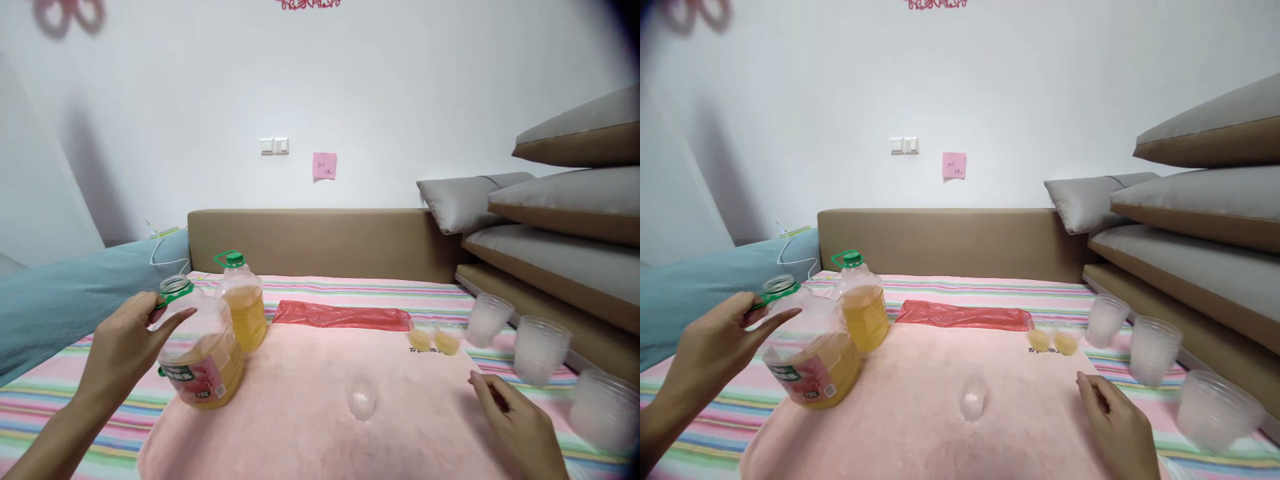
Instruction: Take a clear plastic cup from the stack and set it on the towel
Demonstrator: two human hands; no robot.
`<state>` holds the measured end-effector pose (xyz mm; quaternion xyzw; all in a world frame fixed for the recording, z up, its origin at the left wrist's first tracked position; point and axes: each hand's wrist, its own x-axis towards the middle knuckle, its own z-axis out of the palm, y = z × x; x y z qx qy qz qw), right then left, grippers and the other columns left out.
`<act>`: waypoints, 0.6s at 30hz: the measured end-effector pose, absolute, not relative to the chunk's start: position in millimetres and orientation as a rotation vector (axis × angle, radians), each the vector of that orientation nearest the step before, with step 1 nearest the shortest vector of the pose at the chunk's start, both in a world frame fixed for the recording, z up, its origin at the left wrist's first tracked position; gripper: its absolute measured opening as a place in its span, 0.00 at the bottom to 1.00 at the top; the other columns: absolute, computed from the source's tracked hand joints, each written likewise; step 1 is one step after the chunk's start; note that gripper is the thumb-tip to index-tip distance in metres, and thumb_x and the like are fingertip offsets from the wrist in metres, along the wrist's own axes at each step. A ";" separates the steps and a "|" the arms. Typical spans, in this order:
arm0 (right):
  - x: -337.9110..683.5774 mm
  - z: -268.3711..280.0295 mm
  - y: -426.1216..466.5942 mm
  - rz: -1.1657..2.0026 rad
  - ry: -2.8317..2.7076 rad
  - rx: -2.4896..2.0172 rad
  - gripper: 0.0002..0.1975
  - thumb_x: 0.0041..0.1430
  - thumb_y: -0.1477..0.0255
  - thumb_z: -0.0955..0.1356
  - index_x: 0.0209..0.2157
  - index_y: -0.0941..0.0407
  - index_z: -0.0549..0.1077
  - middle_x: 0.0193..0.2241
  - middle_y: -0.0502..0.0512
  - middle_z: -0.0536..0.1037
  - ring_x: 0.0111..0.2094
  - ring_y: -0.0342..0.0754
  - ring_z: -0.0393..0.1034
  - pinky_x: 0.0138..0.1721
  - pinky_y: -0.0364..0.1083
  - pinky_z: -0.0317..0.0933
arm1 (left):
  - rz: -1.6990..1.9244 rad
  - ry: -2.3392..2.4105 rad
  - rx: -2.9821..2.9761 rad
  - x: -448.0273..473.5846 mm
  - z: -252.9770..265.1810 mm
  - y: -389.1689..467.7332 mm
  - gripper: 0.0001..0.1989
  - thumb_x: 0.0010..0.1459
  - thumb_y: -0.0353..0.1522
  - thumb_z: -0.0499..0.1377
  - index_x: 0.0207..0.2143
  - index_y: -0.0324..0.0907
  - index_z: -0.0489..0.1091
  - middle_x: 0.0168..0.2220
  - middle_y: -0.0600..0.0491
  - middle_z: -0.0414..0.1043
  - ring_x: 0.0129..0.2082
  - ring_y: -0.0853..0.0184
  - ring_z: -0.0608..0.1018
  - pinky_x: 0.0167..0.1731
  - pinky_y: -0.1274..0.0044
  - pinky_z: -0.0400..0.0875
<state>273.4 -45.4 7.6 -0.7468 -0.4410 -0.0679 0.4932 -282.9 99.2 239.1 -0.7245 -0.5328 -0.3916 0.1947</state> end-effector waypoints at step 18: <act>128.7 62.5 -51.6 0.149 -1.338 -1.120 0.27 0.76 0.50 0.62 0.33 0.55 0.79 0.27 0.55 0.71 0.29 0.51 0.68 0.33 0.46 0.61 | -1.152 -1.321 -1.880 -276.4 292.9 40.6 0.24 0.59 0.42 0.68 0.25 0.41 0.56 0.23 0.63 0.51 0.23 0.76 0.55 0.27 0.83 0.49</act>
